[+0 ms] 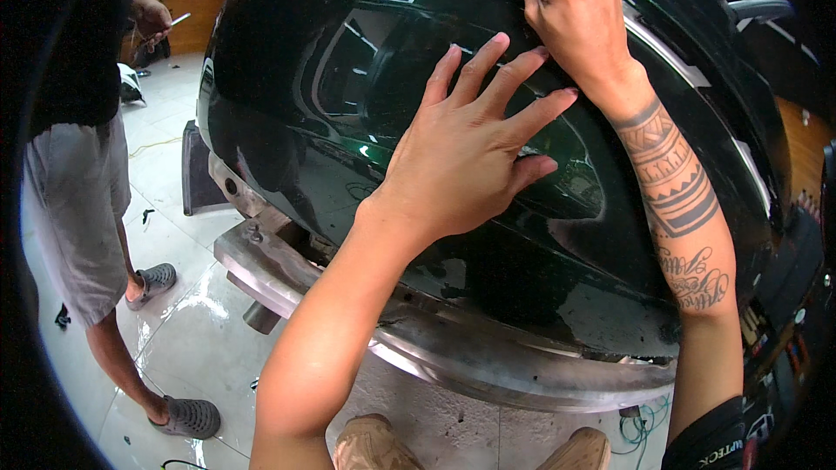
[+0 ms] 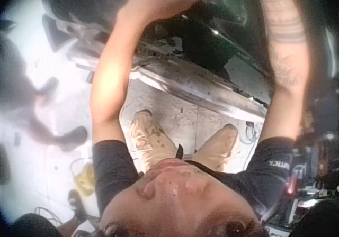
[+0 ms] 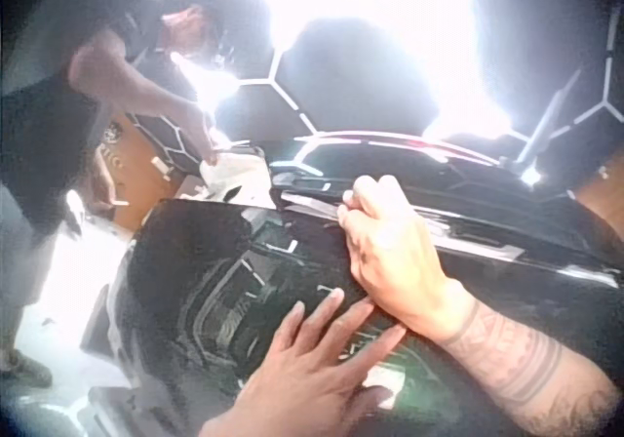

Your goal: The person applies a dark vinyl wrap to a car bumper, smoothing it with a yellow squeegee, trimming edges with a knife, and peeling away excess material. The bumper is handled and repositioned during the process.

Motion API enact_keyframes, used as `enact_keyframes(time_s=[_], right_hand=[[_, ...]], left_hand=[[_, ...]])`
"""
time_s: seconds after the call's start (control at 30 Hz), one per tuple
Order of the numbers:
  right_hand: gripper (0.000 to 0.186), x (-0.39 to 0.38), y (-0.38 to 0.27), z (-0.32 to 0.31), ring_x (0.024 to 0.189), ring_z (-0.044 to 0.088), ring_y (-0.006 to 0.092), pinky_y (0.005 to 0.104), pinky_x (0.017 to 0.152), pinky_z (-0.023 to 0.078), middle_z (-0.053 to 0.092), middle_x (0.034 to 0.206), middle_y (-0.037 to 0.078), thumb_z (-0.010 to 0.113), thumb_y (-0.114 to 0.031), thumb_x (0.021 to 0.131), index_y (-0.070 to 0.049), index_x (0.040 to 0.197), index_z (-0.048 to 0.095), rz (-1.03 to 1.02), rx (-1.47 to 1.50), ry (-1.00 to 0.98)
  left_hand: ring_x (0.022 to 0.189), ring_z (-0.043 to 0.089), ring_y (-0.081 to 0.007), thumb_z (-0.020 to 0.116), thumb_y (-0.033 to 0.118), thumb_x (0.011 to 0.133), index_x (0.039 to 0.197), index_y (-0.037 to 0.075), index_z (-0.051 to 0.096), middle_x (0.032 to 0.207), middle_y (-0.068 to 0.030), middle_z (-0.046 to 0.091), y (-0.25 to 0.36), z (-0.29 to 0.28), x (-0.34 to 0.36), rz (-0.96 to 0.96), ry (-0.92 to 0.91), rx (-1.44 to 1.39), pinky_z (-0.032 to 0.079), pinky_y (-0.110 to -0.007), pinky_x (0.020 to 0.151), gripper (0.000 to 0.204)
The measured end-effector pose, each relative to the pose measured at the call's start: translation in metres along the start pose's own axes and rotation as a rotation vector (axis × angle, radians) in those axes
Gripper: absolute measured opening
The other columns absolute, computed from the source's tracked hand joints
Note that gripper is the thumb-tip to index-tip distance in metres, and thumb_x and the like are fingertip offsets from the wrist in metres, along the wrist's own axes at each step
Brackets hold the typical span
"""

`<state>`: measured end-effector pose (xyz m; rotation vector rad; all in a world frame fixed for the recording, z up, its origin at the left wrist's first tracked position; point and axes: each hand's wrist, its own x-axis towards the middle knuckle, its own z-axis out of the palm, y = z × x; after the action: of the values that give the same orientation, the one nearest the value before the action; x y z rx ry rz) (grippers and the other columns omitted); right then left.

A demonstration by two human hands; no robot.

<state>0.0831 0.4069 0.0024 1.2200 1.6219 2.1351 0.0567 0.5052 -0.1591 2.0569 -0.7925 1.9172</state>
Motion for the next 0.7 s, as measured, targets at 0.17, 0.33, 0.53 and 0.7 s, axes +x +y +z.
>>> enact_keyframes(time_s=[0.17,0.33,0.53,0.7], right_hand=[[0.002,-0.002,0.001,-0.008,0.076,0.052,0.0321,0.0404,0.063,0.046,0.053,0.083,0.016,0.060,0.004,0.081,0.005,0.079,0.059,0.000,-0.032,-0.014],[0.004,-0.003,0.002,-0.016,0.075,0.053,0.0313,0.0396,0.063,0.046,0.054,0.082,0.015,0.061,0.003,0.082,0.005,0.078,0.059,-0.006,-0.049,-0.019],[0.005,-0.006,0.006,-0.027,0.074,0.052,0.0306,0.0388,0.063,0.046,0.054,0.080,0.014,0.064,0.005,0.079,0.004,0.077,0.060,-0.005,-0.035,-0.020],[0.006,-0.010,0.008,-0.036,0.074,0.052,0.0302,0.0383,0.065,0.045,0.054,0.081,0.013,0.065,0.007,0.077,0.003,0.078,0.060,-0.007,-0.033,-0.020]], left_hand=[[0.143,0.028,-0.0350,0.059,0.042,0.092,0.139,0.026,0.051,0.150,-0.0102,0.039,0.002,0.001,0.000,-0.008,-0.009,0.015,0.018,-0.055,0.117,0.050],[0.144,0.027,-0.0340,0.059,0.043,0.092,0.139,0.027,0.050,0.151,-0.0091,0.038,0.004,0.000,0.000,-0.016,-0.018,0.020,0.017,-0.054,0.117,0.050],[0.144,0.026,-0.0325,0.064,0.043,0.088,0.142,0.033,0.045,0.154,-0.0049,0.033,0.003,-0.003,0.001,-0.038,-0.052,0.024,0.018,-0.055,0.117,0.059],[0.143,0.027,-0.0327,0.066,0.041,0.087,0.142,0.034,0.046,0.154,-0.0045,0.033,0.004,-0.003,0.002,-0.036,-0.056,0.024,0.019,-0.056,0.117,0.060]])
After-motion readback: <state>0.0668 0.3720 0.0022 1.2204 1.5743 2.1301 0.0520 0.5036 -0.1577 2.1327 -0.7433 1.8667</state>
